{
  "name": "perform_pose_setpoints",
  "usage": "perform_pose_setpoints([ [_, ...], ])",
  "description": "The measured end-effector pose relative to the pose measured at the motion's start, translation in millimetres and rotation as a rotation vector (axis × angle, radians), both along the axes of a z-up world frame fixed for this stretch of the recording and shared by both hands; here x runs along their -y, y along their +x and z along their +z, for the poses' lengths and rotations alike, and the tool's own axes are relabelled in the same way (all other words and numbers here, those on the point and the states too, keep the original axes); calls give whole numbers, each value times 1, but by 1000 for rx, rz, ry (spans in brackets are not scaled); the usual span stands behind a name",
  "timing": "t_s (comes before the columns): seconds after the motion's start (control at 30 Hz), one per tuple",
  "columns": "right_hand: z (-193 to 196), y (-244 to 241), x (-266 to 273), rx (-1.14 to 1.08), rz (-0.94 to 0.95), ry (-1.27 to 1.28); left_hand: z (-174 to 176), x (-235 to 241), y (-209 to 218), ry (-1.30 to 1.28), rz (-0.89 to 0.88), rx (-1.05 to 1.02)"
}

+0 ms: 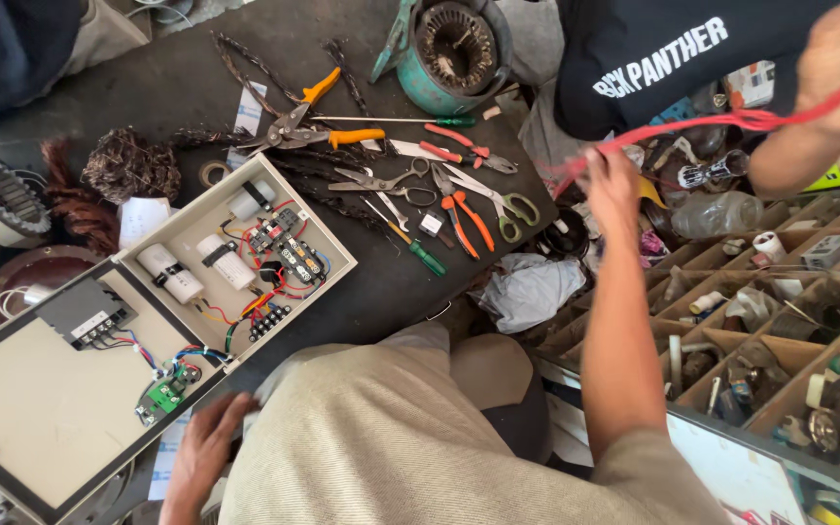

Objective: The person opens an electrical control box and uses a screwdriver to tighten connections on internal components. They then connect red wires to the terminal block and close the box cover.

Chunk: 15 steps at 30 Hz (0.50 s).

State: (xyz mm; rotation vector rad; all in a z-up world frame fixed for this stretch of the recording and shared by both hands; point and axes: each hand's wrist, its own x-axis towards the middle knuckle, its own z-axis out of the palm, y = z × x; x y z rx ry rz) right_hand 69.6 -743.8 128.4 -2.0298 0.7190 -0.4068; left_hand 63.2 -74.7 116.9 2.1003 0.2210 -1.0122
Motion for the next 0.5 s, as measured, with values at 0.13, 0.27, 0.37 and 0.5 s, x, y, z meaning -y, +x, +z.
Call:
perform_pose_setpoints([
  [0.13, 76, -45, -58, -21, 49, 220, 72, 85, 44, -370, -200, 157],
  [0.27, 148, -62, -110, 138, 98, 431, 120, 188, 83, -592, -593, 438],
  [0.37, 197, -81, -136, 244, 180, 519, 139, 281, 87, -962, -710, 712],
  [0.5, 238, -102, -150, 551, 260, 545, 153, 375, 56, -1090, -863, 604],
])
